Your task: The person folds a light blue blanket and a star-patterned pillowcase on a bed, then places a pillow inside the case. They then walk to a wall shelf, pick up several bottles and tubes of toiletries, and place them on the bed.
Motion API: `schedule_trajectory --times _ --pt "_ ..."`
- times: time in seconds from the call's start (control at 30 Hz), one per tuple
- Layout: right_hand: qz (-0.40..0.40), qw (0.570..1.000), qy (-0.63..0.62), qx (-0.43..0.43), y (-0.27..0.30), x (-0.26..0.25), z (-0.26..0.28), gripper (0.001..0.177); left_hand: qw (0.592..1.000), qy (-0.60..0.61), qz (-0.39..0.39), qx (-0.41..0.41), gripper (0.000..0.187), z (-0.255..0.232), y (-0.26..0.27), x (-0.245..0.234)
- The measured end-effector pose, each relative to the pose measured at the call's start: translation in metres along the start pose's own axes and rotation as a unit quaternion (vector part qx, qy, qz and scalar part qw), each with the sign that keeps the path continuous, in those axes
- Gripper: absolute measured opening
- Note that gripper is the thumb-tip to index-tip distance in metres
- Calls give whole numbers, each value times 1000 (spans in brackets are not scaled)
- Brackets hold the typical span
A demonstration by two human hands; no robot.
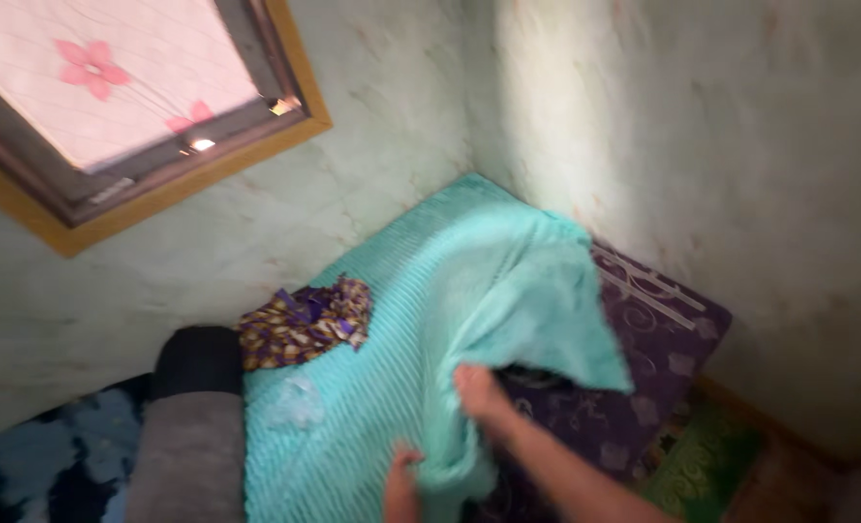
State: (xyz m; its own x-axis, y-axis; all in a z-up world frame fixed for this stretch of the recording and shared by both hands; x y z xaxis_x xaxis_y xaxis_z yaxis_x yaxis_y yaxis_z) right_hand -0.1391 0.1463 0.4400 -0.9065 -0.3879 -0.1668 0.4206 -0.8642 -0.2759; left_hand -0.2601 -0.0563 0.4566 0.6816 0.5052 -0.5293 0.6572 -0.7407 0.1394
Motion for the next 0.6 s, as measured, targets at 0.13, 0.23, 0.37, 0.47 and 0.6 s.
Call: schedule_trajectory --times 0.13,0.23,0.37,0.47,0.6 --pt "232 967 -30 104 70 82 99 31 992 13 91 -81 40 49 -25 -65" --pt "271 951 -40 144 97 81 126 24 969 137 204 -31 44 14 -24 -56" --pt "254 932 -96 242 102 48 124 32 921 246 302 1 51 -39 2 -48" --pt "212 905 -149 338 136 21 124 46 901 282 217 -249 49 11 28 -78" --pt "157 857 -224 437 127 7 156 67 994 28 103 0 42 12 51 -214"
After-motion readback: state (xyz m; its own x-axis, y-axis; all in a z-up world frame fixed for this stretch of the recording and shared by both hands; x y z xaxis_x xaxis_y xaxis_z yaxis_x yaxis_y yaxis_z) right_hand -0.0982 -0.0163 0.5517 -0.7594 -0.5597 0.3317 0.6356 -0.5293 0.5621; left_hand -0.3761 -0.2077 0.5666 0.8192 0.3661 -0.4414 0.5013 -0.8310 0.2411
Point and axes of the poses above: each hand's wrist, its own y-axis away from the middle knuckle, its own x-axis out of the palm, z = x × y, the point moved 10 cm from there along -y, towards the middle knuckle, and after that the axes turned 12 degrees about -x, right-handed, at the moved point
